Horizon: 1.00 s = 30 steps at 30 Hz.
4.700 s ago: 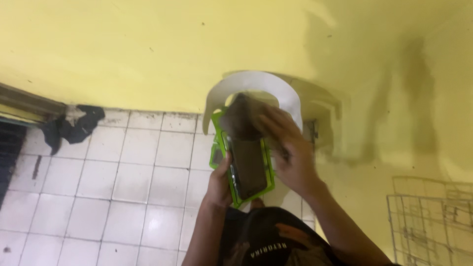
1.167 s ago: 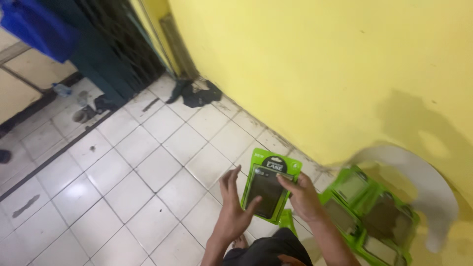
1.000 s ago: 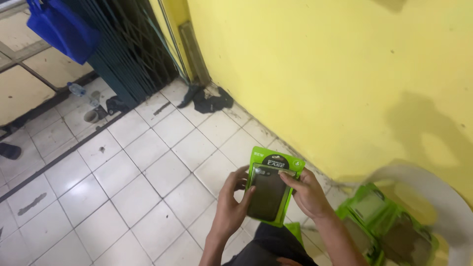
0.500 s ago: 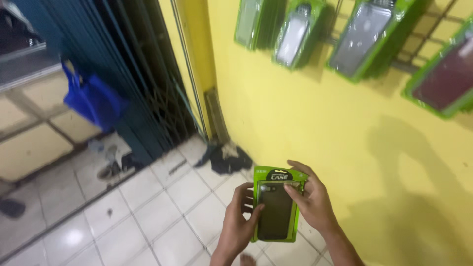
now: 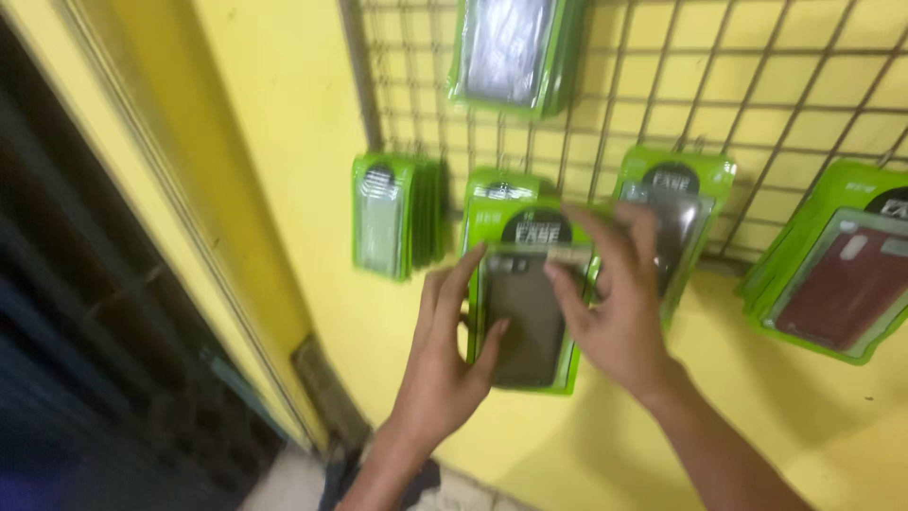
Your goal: The person picks up packaged phone cases from a white plastic chair, wipes each package with a cloth, and hangs them on a wall-mounted wire grid. The person repeats this process for multiple phone cases of different colors.
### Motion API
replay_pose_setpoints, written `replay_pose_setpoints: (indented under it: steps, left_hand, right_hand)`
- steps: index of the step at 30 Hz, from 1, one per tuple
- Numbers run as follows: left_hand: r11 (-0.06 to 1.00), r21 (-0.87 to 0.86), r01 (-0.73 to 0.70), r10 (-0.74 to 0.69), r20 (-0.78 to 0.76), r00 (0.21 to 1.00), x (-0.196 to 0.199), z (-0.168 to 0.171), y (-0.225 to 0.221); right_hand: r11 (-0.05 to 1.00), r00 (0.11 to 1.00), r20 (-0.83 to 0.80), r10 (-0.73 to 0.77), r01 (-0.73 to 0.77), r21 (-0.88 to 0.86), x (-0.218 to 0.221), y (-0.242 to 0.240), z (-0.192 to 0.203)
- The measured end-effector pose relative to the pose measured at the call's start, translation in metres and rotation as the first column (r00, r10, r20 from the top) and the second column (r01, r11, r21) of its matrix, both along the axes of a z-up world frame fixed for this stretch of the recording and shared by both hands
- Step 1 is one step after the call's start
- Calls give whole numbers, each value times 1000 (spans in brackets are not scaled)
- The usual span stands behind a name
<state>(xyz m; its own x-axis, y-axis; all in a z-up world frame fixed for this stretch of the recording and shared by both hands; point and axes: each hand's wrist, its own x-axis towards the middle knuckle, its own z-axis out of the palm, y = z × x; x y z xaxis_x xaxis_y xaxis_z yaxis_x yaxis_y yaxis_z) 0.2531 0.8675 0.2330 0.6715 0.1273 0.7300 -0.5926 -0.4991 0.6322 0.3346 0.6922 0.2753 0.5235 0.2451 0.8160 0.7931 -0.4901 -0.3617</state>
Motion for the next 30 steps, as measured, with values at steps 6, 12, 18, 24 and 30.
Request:
replay_pose_setpoints:
  steps: [6,12,18,24,30]
  left_hand:
    - [968,116,221,-237,148,960,115,124,74]
    - [949,123,289,-306,156,939,207,205,111]
    - [934,140,328,-346,134,928,257,204,118]
    - [921,167,352,-389,347,854,272,173,118]
    - [985,148,86,-145,457,878,240,156,119]
  right_hand:
    - [983,886,442,-142,178,-40,69,47,130]
    - [945,875,398,-276,322,-53,144,79,214]
    - [876,822,415,-390,470,-107,165,90,217]
    - [846,791,452,-412,517,-133,154,100,191]
    - [789,700,568,-433,599,-138,132,95,177]
